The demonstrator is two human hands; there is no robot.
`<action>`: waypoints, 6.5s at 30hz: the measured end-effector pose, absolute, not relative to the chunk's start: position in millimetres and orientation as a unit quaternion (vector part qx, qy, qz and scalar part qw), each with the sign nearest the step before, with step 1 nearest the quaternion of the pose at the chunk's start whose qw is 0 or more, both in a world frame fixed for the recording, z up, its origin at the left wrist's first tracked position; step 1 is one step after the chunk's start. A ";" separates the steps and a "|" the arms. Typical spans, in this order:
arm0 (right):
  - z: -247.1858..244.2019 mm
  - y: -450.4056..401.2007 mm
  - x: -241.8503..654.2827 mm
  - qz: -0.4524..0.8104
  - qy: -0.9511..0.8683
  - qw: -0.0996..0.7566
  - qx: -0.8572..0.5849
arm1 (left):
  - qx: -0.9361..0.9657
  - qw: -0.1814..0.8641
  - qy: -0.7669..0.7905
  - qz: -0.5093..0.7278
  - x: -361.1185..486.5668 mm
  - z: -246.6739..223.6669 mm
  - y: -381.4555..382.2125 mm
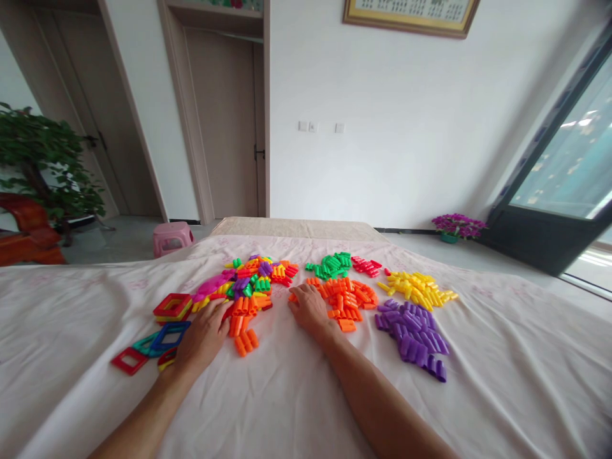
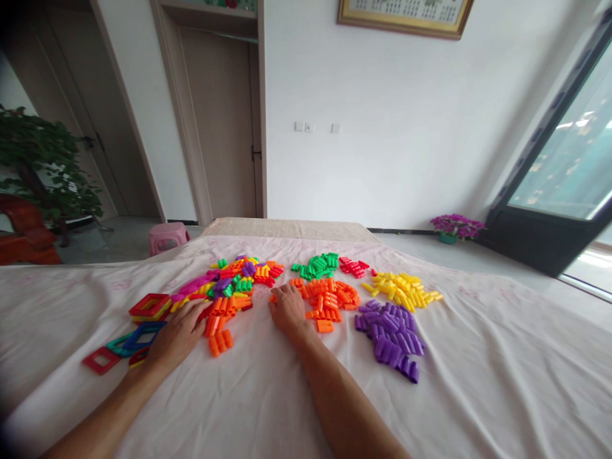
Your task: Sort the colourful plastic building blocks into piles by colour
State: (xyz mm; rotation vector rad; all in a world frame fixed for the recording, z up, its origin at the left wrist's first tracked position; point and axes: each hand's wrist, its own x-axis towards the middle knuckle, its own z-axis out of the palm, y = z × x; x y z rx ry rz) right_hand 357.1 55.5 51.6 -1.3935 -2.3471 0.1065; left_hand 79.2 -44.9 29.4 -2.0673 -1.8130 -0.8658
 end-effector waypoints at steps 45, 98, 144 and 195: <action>126.3 93.3 489.3 0.054 -0.709 0.205 -0.673 | -0.712 0.131 -0.632 -0.277 79.4 29.9 -45.2; 132.1 54.2 388.5 0.027 -0.792 0.196 -0.578 | -0.721 0.088 -0.605 -0.327 82.6 31.0 -43.7; 68.7 13.1 309.0 0.035 -0.906 0.185 -0.380 | -0.733 0.080 -0.589 -0.332 85.3 35.8 -46.6; 131.9 51.4 386.7 -0.015 -0.754 0.230 -0.615 | -0.722 0.088 -0.589 -0.353 86.1 38.7 -46.0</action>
